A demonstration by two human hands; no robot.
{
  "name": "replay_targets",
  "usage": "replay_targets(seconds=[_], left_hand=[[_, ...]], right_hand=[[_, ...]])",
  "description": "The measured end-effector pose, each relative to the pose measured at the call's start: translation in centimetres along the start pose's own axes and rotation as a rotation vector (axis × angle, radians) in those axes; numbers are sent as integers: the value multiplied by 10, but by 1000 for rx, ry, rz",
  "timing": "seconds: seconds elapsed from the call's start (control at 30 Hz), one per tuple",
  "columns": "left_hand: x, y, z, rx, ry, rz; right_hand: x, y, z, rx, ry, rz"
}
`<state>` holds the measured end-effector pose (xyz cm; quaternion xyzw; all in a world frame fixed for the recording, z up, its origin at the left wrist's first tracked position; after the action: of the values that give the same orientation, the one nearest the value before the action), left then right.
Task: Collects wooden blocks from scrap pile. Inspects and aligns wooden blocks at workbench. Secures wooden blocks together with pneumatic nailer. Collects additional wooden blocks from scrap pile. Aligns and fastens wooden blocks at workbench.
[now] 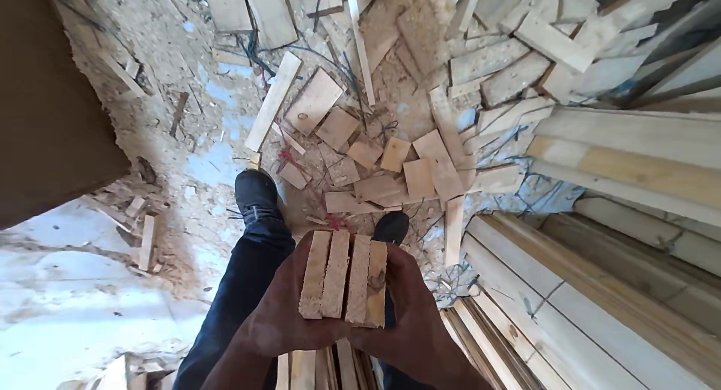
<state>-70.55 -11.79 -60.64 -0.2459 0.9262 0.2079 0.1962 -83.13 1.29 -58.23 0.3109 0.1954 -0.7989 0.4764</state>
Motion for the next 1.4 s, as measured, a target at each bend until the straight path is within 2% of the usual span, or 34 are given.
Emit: replay_targets(seconds=[0.33, 0.4, 0.5, 0.57, 0.63, 0.7, 0.8, 0.93, 1.03, 1.13, 1.27, 1.4], left_hand=[[-4, 0, 13, -60, -125, -36], [-5, 2, 16, -119, -188, -77], [-4, 0, 29, -153, -370, -242], [-4, -6, 40, -187, -488, -342], [-6, -7, 45, -237, -560, -385], [-5, -4, 48, -225, -570, -349], [-10, 2, 51, -94, -620, -264], [-15, 2, 59, 218, -794, -144], [-14, 4, 60, 361, -862, -72], [-12, 8, 60, 342, -879, -29], [-9, 11, 54, 322, -855, -8], [-5, 9, 50, 295, -855, -16]], right_hand=[[3, 5, -12, -4, -60, -6], [4, 5, -18, 41, -6, 3], [20, -10, -42, -11, 185, -56], [41, -36, -68, -134, 319, -149], [72, -74, -94, -377, 377, -248], [118, -115, -116, -662, 399, -308], [179, -165, -151, -1049, 455, -285], [229, -196, -167, -1371, 442, -209], [241, -193, -166, -1464, 401, -136], [235, -176, -150, -1463, 331, -200], [205, -141, -140, -1242, 426, -164], [186, -97, -164, -991, 523, -100]])
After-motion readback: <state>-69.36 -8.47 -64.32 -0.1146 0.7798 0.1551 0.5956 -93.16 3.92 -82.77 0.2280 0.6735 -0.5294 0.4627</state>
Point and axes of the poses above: each hand's wrist, its own x-axis towards the middle knuckle, its own y-axis out of the palm, z = x × y, the point moved 6 cm from there along x, towards the middle knuckle, and after that the axes turned 2 degrees about -z, right-handed, at the moved point
